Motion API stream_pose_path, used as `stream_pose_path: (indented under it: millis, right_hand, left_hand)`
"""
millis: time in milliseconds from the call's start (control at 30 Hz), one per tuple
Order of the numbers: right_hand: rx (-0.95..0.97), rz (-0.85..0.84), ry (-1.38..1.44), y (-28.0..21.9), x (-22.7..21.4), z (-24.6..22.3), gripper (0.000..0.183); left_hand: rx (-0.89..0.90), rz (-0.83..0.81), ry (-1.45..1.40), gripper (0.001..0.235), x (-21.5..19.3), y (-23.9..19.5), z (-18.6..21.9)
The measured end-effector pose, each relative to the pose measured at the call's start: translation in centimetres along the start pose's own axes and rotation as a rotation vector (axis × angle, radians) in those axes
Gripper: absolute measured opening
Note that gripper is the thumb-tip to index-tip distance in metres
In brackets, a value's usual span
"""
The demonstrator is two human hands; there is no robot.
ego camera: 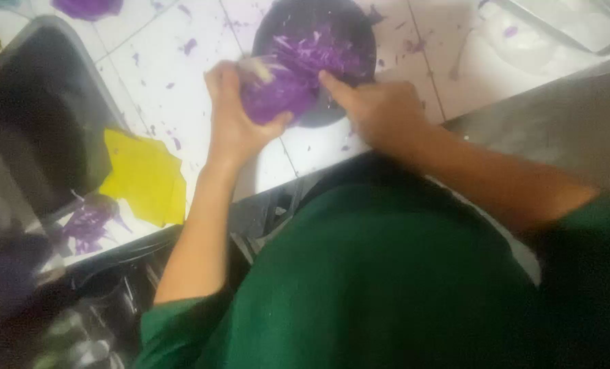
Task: Washing and then finely chopping a head of red cabbage on a cutting board in a kitchen.
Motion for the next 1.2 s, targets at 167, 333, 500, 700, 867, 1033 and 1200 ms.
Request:
stream_pose_path:
  millis: [167, 333, 500, 700, 867, 1033, 1200]
  right_hand:
    - [0.155, -0.234, 0.138, -0.4, 3.2, 0.8, 0.059]
    - [0.084, -0.144, 0.069, 0.6, 0.3, 0.0, 0.065]
    - [0.03, 0.191, 0.091, -0.2, 3.5, 0.3, 0.068]
    - [0.084, -0.205, 0.072, 0.8, -0.2, -0.6, 0.066]
    - [-0.01, 0.149, 0.059, 1.1, 2.0, 0.9, 0.05]
    - [0.197, -0.002, 0.254, -0.2, -2.8, 1.7, 0.045]
    - [-0.104, 0.463, 0.293, 1.6, -2.4, 0.6, 0.046]
  left_hand:
    - [0.015, -0.005, 0.014, 0.089, -0.2, 0.0, -0.7]
    - [0.045, 0.004, -0.018, 0.096, 0.3, -0.3, -0.7]
    - [-0.048, -0.015, -0.05, 0.106, 0.4, -0.1, -0.8]
    - [0.109, 0.075, 0.049, 0.099, 0.8, -0.2, -1.4]
    - [0.127, 0.138, -0.025, 0.098, 0.3, -0.5, -1.4]
    - [0.314, 0.263, 0.028, 0.088, 1.9, -1.5, -1.3]
    - [0.392, 0.3, 0.138, 0.092, 1.3, -2.0, 0.5]
Point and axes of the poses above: each hand's wrist, its own y-axis towards the middle knuckle, its own x-axis out of the palm, z = x × y, the point moved 6 cm from there along y, towards the middle knuckle, and after that the axes turned 4 degrees about -z, right-handed, at the moved point
